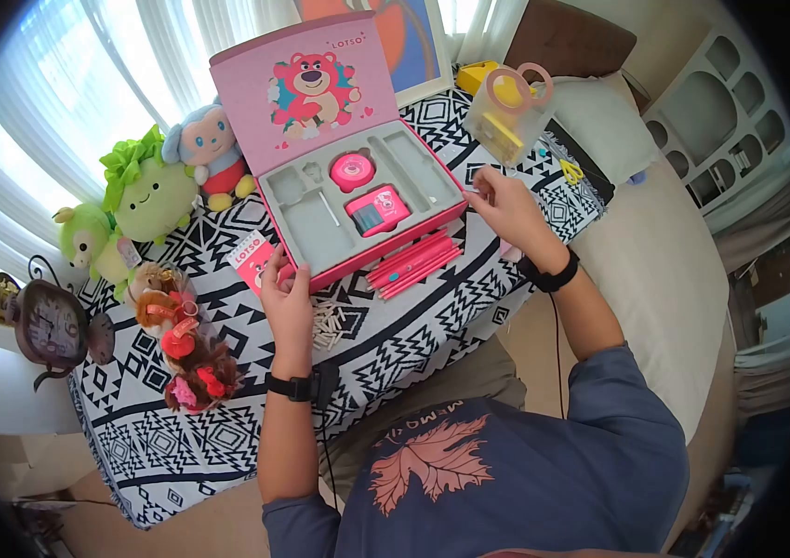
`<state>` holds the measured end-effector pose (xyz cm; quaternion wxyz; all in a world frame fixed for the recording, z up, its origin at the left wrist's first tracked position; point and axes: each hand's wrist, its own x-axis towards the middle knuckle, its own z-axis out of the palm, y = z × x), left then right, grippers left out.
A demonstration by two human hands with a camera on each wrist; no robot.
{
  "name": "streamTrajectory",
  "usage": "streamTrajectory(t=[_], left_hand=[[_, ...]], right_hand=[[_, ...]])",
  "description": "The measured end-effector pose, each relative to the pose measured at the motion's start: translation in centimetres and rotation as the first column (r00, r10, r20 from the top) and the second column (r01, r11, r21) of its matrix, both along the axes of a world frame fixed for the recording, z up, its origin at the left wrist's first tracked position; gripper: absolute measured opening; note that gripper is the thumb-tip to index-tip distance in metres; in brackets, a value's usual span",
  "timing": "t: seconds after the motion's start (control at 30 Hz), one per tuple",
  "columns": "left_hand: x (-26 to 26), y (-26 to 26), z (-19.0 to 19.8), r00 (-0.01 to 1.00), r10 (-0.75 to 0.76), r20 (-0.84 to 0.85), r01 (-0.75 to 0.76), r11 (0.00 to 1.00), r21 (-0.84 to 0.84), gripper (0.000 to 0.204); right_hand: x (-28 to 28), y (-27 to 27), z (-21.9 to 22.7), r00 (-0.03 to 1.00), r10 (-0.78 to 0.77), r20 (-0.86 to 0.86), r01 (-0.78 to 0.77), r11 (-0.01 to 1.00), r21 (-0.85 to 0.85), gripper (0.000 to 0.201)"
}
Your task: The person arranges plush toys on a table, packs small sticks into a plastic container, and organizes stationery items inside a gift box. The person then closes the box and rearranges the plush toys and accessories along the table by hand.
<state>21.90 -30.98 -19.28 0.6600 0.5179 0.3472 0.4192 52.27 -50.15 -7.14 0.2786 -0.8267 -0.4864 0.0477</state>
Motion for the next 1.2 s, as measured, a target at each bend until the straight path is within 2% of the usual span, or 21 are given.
streamTrajectory(t=[0.03,0.07,0.13,0.17,0.27,0.33,0.4,0.43,0.47,0.53,0.6,0.67,0.73,0.8,0.83,0.87,0.9,0.93,1.07,1.17,1.2], left_hand=[[0.0,-0.1,0.0,1.0,-0.005,0.0,0.005,1.0,0.0,0.054],[0.0,-0.1,0.1,1.0,-0.003,-0.008,0.003,1.0,-0.006,0.054],[0.0,-0.2,0.5,1.0,-0.001,-0.017,0.001,1.0,-0.011,0.054],[0.0,-0.3,0.8,1.0,0.006,-0.016,-0.007,1.0,-0.02,0.054],[0.0,-0.4,0.8,1.0,0.011,0.0,-0.011,0.999,-0.033,0.054],[0.1,-0.4,0.9,1.0,0.005,0.016,-0.005,0.999,-0.036,0.054],[-0.1,-0.6,1.4,1.0,-0.005,0.015,0.005,0.999,-0.051,0.055],[0.0,-0.6,1.5,1.0,-0.008,0.016,0.009,0.999,-0.049,0.055],[-0.1,-0.6,1.5,1.0,-0.003,-0.001,0.003,0.999,-0.042,0.055],[0.0,-0.5,1.5,1.0,0.003,-0.021,-0.004,0.999,-0.037,0.055],[0.0,-0.4,1.0,0.999,-0.007,0.036,0.009,0.999,-0.035,0.056],[0.0,-0.3,0.9,1.0,-0.002,0.029,0.003,0.999,-0.037,0.056],[-0.1,-0.4,1.0,1.0,0.006,0.024,-0.005,0.999,-0.038,0.056],[0.0,-0.4,1.0,1.0,0.001,0.025,-0.001,1.0,-0.028,0.056],[0.1,-0.4,1.0,0.999,0.009,0.044,-0.008,0.999,-0.036,0.056],[0.1,-0.4,0.9,0.999,0.014,0.041,-0.013,0.999,-0.036,0.056],[0.0,-0.4,0.9,1.0,0.01,0.002,-0.01,1.0,-0.025,0.055],[-0.1,-0.3,0.9,0.999,0.006,-0.036,-0.006,1.0,-0.015,0.054],[-0.1,-0.5,1.2,0.999,0.01,-0.041,-0.01,1.0,-0.015,0.053],[0.0,-0.4,1.0,1.0,0.009,-0.026,-0.009,1.0,-0.01,0.054],[0.0,-0.3,0.8,1.0,0.004,-0.008,-0.004,1.0,-0.03,0.054]], right_hand=[[0.7,-1.0,0.1,0.988,-0.144,0.059,0.152,0.974,-0.167,0.032],[1.8,-2.3,-0.9,0.987,-0.147,0.059,0.155,0.974,-0.166,0.032],[2.5,-4.1,-3.5,0.901,-0.185,0.392,0.269,0.948,-0.172,0.044],[2.5,-5.0,-3.5,0.914,-0.205,0.349,0.322,0.892,-0.318,0.053],[2.1,-5.9,-4.6,0.908,-0.223,0.354,0.357,0.855,-0.377,0.052],[2.2,-6.5,-5.4,0.92,-0.24,0.309,0.348,0.862,-0.368,0.051],[2.2,-6.9,-5.8,0.95,-0.19,0.249,0.261,0.92,-0.293,0.049],[2.2,-6.9,-5.4,0.962,-0.226,0.155,0.261,0.929,-0.262,0.05],[2.4,-7.0,-5.0,0.961,-0.228,0.155,0.263,0.929,-0.261,0.05],[2.8,-7.2,-3.9,0.934,-0.336,0.125,0.348,0.933,-0.09,0.044],[3.3,-7.4,-3.2,0.914,-0.389,0.118,0.398,0.915,-0.063,0.04],[4.2,-7.9,-3.1,0.894,-0.377,0.243,0.369,0.926,0.081,0.035],[3.7,-7.9,-3.4,0.919,-0.317,0.234,0.3,0.948,0.106,0.027],[2.4,-7.4,-3.6,1.0,-0.019,-0.016,0.021,0.994,0.107,0.022],[0.9,-7.0,-2.5,0.992,0.054,-0.114,-0.058,0.998,-0.035,0.018],[0.1,-6.3,-3.0,0.991,0.059,-0.116,-0.063,0.997,-0.034,0.018],[-0.5,-5.6,-3.9,0.964,0.264,0.009,-0.264,0.964,0.025,0.019],[-1.1,-4.9,-4.6,0.883,0.447,0.144,-0.458,0.887,0.057,0.021],[-4.1,-2.0,-5.4,0.844,0.5,0.193,-0.515,0.856,0.033,0.031],[-5.0,-0.9,-5.3,0.77,0.561,0.304,-0.548,0.826,-0.135,0.044],[-5.0,-0.7,-5.8,0.767,0.564,0.305,-0.551,0.823,-0.135,0.044]])
